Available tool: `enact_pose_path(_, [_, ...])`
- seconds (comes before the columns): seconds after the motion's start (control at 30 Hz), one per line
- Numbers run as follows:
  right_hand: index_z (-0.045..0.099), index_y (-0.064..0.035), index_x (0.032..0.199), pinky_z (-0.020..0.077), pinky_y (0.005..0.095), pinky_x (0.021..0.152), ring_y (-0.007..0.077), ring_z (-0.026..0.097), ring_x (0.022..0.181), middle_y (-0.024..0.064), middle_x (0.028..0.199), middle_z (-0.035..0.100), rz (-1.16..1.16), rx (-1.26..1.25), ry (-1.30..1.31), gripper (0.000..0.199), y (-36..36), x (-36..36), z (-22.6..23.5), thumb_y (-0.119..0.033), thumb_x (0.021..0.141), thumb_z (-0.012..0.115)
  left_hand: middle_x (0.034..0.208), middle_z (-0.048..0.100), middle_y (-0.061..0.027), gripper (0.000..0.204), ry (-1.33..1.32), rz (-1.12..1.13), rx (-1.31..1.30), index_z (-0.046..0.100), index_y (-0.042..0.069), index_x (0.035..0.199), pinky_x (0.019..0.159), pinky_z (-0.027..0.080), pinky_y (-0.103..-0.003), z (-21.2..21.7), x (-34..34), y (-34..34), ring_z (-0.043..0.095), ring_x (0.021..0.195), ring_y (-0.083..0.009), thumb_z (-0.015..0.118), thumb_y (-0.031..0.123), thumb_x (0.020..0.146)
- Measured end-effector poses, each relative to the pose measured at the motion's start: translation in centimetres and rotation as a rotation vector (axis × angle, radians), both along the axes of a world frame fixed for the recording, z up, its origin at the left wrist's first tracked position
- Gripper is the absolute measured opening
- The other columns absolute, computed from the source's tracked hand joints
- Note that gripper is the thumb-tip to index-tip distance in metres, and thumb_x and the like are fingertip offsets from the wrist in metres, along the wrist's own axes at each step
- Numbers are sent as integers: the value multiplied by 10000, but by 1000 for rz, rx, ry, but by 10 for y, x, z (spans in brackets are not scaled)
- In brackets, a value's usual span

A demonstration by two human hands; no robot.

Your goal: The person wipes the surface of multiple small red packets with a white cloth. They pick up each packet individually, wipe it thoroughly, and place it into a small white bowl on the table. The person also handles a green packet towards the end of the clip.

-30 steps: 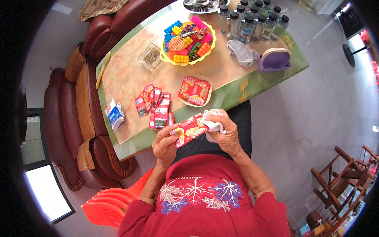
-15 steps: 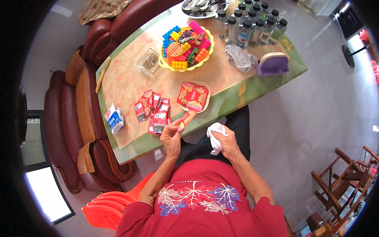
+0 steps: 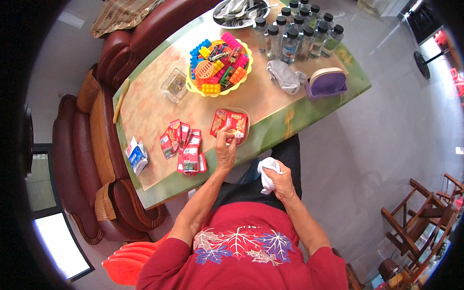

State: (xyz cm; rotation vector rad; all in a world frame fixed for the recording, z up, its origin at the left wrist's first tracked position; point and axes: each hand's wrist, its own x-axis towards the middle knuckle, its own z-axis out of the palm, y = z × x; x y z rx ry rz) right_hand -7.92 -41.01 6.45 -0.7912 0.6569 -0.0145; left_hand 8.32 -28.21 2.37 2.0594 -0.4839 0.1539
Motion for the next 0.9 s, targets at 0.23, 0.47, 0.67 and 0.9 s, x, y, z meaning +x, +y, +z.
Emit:
enact_pose_path(0.23, [617, -34, 990, 480, 222, 599, 101, 591, 694, 44, 825, 635, 8, 1, 18, 183, 0, -3, -4, -75, 816, 658, 1120, 625, -106, 169, -58, -71, 156, 541, 49, 798, 895, 413, -394, -14, 9, 14, 550, 1013, -287, 614, -37, 672])
enact_pose_path(0.47, [631, -39, 978, 455, 208, 543, 68, 563, 647, 3, 802, 630, -13, -50, 48, 160, 9, 5, -1, -57, 820, 656, 1256, 542, -70, 282, -159, -44, 466, 602, 142, 928, 936, 321, -447, -2, 0, 18, 454, 1142, -296, 683, 117, 659])
enact_pose_path(0.67, [628, -34, 982, 463, 214, 592, 74, 570, 691, 6, 829, 633, 23, -70, 36, 171, 11, 6, 1, -80, 821, 666, 1214, 467, -142, 591, -136, 347, 388, 513, 107, 1163, 995, 293, -448, 17, -5, 68, 371, 1206, -333, 768, 287, 661])
enact_pose_path(0.9, [625, -31, 997, 471, 219, 607, 78, 577, 700, 7, 841, 638, 65, -48, 8, 184, 16, 7, 6, -80, 825, 667, 1136, 476, -135, 850, 239, 757, 689, 444, 98, 1225, 887, 355, -486, 2, -13, 154, 429, 1106, -330, 826, 428, 541])
